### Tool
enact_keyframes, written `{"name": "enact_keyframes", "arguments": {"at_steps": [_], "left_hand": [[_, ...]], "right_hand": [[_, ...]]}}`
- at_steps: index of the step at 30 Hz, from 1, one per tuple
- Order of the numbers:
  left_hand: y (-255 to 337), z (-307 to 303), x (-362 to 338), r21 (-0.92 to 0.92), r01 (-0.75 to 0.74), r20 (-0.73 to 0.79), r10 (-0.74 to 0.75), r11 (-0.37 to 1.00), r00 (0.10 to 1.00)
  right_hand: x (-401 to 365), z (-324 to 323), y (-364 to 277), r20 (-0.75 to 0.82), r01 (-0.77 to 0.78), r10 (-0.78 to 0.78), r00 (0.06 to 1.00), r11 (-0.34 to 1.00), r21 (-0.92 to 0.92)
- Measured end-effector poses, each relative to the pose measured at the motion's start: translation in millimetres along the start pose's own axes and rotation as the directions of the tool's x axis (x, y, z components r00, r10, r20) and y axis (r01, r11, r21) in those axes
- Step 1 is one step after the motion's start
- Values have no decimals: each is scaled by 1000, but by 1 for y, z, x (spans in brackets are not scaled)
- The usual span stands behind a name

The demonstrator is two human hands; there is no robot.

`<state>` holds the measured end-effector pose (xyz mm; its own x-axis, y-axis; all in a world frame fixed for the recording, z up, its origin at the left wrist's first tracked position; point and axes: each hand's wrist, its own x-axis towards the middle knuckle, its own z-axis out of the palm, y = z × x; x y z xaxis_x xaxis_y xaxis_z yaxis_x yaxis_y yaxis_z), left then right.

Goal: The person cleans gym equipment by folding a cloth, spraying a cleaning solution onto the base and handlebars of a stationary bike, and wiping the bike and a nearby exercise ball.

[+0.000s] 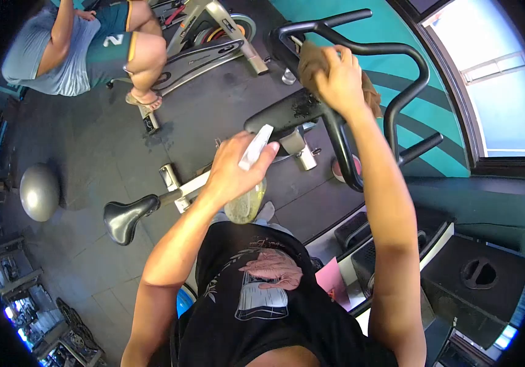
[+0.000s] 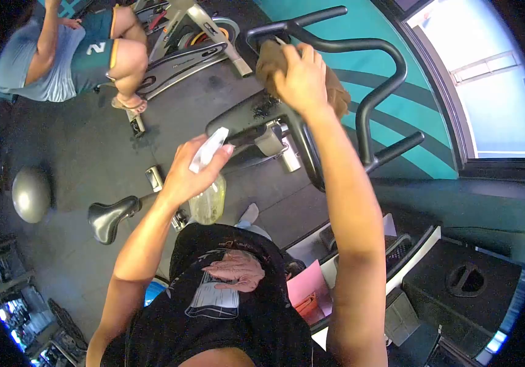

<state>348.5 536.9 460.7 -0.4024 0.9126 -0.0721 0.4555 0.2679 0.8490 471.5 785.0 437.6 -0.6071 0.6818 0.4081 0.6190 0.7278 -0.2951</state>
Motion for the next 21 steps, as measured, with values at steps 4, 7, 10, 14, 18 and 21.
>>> {"name": "enact_keyframes", "arguments": {"at_steps": [4, 7, 10, 14, 18, 21], "left_hand": [[-41, -18, -9, -62, -1, 132, 10, 998, 991], [-62, -29, -17, -169, -88, 134, 112, 982, 985], [-88, -35, -18, -219, -79, 209, 126, 972, 970], [-101, -45, -5, -210, -115, 287, 174, 971, 942], [-105, -59, 11, -262, -173, 296, 250, 949, 922], [-104, -67, 27, -300, -149, 330, 249, 942, 911]], "right_hand": [[-33, -9, -48, -110, -148, 119, 987, 941, -305], [-62, -11, -87, 36, -272, 303, 952, 896, -350], [-74, -5, -93, 12, -170, 193, 981, 890, -422], [-30, 0, -69, -108, -251, 228, 968, 819, -516], [-64, 12, -125, -22, -376, 422, 906, 782, -497], [-83, 12, -133, -119, -257, 228, 966, 839, -479]]}}
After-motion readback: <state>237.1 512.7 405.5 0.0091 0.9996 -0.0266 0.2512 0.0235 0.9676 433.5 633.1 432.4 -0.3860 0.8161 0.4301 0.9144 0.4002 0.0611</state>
